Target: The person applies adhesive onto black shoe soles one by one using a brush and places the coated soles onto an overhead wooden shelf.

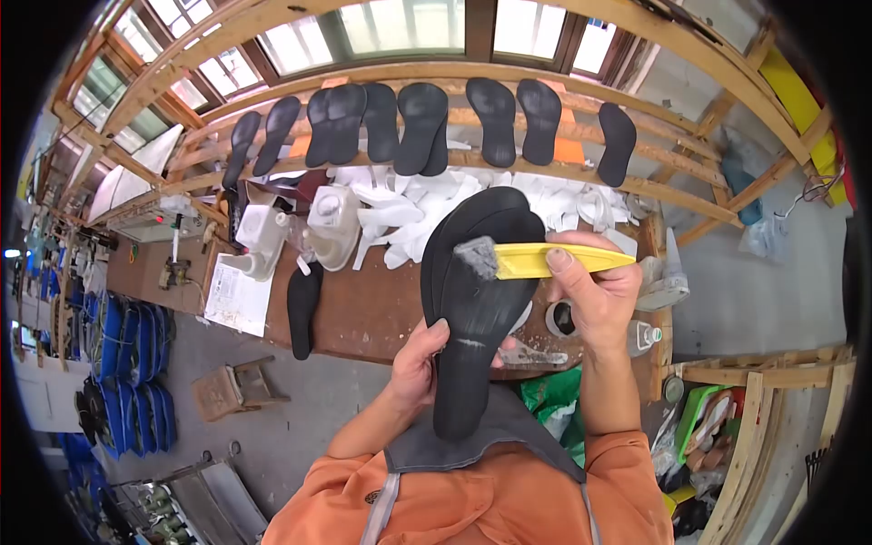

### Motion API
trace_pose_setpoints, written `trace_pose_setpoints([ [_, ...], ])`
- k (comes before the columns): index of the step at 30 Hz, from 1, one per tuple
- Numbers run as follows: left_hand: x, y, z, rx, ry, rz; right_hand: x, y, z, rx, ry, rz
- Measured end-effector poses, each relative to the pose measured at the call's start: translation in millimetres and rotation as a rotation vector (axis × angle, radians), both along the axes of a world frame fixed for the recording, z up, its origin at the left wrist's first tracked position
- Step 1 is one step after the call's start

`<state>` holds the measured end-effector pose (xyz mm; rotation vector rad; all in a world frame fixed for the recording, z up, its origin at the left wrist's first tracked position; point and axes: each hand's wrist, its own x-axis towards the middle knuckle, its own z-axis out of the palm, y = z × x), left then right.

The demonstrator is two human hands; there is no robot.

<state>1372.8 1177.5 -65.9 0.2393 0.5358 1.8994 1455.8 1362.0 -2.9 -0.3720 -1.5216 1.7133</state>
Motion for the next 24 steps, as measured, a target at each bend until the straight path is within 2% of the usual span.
trace_pose_setpoints([
  [4, 2, -4, -1, 0.126, 0.035, -0.089, 3, 1, 11, 0.078, 0.019, -0.114],
  [8, 2, -5, 3, 0.176, 0.029, -0.072, 16, 1, 25, -0.064, 0.217, -0.303],
  [10, 4, -7, 5, 0.165, 0.001, -0.073, 16, -19, 24, 0.093, 0.083, -0.275],
  [13, 6, -5, 6, 0.178, -0.075, -0.037, 15, 9, 19, -0.027, 0.162, -0.448],
  [18, 9, 4, 6, 0.252, -0.075, -0.018, 36, -17, 13, 0.147, 0.075, -0.282],
  [23, 12, 14, 7, 0.225, -0.009, 0.029, 45, 36, 12, -0.067, 0.266, -0.508],
  [24, 12, 15, 7, 0.221, -0.006, 0.034, 46, 26, 17, 0.018, 0.225, -0.526],
])
